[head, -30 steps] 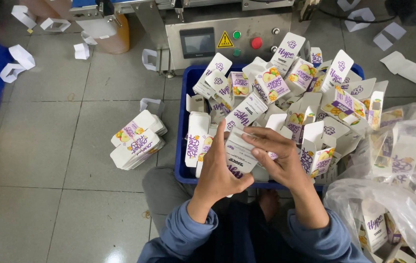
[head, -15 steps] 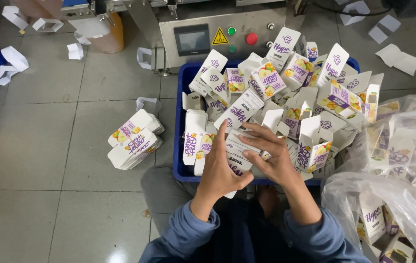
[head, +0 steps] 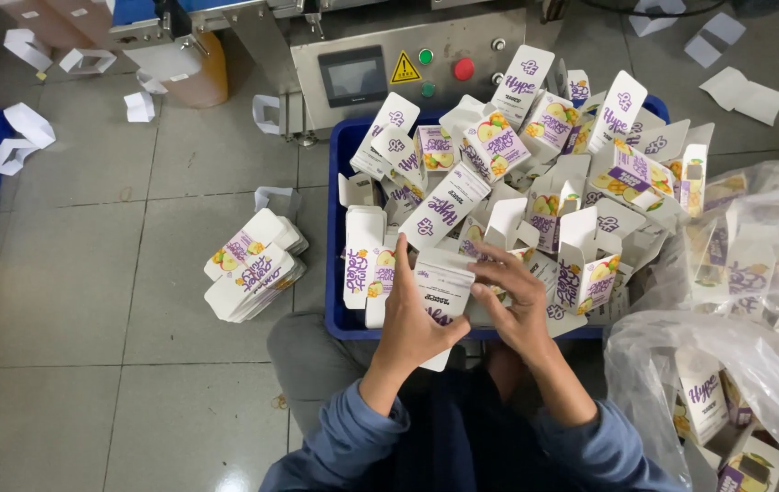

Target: Folding flat cardboard juice boxes into their final shape and placing them into a storage bin.

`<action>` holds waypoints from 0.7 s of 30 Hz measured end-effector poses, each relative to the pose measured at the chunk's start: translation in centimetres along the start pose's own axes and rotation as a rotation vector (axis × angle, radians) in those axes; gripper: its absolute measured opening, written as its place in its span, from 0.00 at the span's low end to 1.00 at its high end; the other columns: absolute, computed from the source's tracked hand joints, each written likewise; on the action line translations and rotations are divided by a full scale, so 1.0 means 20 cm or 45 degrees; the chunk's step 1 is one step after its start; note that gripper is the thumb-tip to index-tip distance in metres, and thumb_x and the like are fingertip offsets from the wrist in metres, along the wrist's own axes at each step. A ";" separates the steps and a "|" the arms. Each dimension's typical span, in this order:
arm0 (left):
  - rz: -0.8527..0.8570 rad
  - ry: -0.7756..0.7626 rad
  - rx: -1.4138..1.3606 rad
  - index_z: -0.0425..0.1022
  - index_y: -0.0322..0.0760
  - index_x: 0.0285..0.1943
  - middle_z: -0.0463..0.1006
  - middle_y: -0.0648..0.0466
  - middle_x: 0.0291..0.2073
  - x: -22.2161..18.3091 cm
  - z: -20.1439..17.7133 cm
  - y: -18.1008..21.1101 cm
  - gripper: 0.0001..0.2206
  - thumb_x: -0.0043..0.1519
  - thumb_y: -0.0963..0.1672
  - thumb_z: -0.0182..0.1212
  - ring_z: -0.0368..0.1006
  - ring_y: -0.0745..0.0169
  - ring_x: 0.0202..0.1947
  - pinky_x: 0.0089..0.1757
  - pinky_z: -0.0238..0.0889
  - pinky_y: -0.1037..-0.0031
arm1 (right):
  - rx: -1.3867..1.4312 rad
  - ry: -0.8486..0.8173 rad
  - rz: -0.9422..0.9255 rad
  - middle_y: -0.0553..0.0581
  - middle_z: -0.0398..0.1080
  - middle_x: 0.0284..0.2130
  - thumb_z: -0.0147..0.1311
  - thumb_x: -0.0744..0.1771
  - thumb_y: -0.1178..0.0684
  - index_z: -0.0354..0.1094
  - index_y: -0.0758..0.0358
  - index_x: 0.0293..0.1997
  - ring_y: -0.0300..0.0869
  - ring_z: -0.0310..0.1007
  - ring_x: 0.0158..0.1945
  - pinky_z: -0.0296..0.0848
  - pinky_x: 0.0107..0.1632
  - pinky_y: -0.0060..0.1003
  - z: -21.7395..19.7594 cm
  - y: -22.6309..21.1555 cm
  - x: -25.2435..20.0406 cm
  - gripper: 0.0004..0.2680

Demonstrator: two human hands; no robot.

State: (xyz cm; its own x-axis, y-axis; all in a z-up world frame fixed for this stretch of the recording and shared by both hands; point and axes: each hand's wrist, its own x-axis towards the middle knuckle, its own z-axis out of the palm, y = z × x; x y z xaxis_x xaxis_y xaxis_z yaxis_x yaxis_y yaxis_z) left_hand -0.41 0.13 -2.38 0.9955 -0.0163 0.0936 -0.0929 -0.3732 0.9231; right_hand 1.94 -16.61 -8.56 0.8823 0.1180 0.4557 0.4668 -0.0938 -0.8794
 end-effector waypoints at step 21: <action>-0.144 0.347 0.835 0.62 0.29 0.67 0.69 0.40 0.56 0.17 -0.18 -1.32 0.39 0.55 0.58 0.68 0.65 0.39 0.55 0.53 0.61 0.51 | -0.875 0.321 0.047 0.68 0.43 0.70 0.53 0.75 0.47 0.44 0.61 0.74 0.66 0.68 0.64 0.71 0.52 0.47 -0.47 0.00 0.22 0.22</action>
State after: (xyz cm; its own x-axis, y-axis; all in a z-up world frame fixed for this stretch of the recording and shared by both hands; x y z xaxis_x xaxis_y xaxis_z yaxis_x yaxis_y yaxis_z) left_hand 5.34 13.28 -25.11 0.9500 0.2554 0.1796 0.1264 -0.8405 0.5268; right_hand 6.44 -25.42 -5.14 0.8467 -0.1208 0.5182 0.2963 -0.7020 -0.6477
